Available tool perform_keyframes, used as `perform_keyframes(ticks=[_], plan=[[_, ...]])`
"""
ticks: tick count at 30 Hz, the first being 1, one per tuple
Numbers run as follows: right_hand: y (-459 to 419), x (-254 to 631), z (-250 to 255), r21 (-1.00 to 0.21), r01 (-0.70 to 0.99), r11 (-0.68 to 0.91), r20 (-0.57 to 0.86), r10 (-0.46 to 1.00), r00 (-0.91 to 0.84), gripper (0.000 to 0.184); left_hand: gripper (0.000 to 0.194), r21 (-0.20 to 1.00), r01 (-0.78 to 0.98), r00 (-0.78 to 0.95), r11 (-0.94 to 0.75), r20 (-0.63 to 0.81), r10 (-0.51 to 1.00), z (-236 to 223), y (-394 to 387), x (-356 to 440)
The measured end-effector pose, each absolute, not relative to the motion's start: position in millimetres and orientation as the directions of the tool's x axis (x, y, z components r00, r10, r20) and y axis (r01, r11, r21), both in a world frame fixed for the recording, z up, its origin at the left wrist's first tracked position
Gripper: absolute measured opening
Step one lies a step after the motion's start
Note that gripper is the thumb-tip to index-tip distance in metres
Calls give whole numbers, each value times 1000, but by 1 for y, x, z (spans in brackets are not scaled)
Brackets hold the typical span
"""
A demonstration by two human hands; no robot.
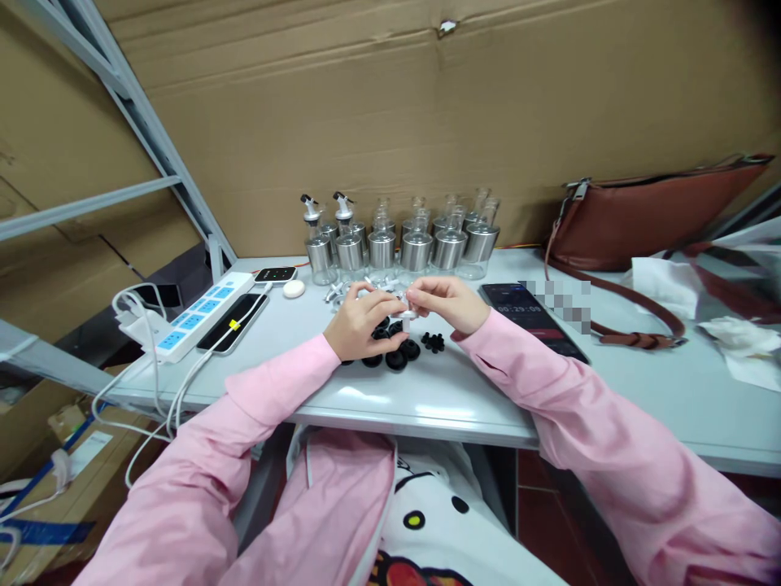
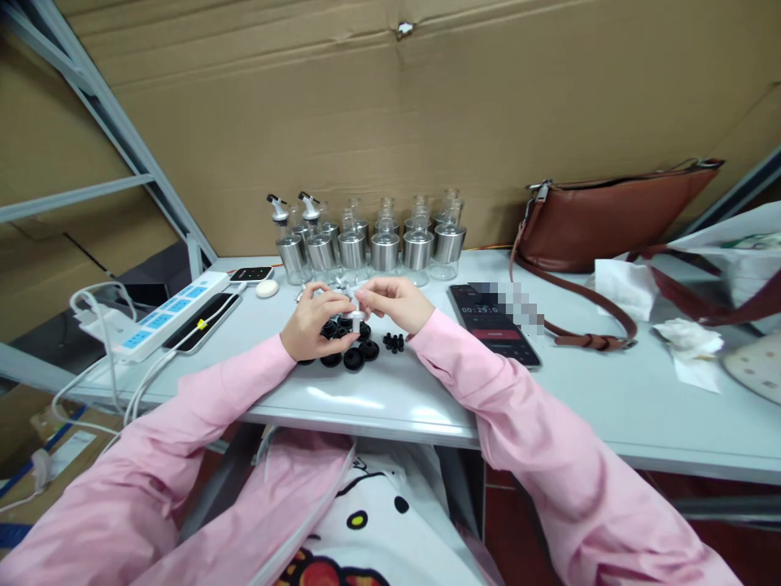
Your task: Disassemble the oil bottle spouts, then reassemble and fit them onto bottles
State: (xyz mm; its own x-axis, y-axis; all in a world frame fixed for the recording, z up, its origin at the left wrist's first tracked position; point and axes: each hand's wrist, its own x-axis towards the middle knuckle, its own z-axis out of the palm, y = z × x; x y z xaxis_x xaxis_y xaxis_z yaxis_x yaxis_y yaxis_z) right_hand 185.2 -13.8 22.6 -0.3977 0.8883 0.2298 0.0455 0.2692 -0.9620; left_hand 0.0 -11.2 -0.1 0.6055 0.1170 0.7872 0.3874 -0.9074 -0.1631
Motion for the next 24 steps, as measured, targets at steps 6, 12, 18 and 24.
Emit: perform_keyframes(ticks=[6,12,18,24], plan=[[-13,188,23,-936,101,338,268,868,-419,46,27,-172,382,625,-908,772,117,1,-12,0],[-1,203,21,-880,299,370,189,849,-494,56,25,-185,381,623,-906,775,104,1,-13,0],[18,220,8,-690,577,438,23,809,-587,37,24,-169,383,615,-908,780,115,0,-13,0],[22,224,-3,-687,573,447,-42,763,-645,21,22,-160,376,622,-913,774,120,1,-14,1]])
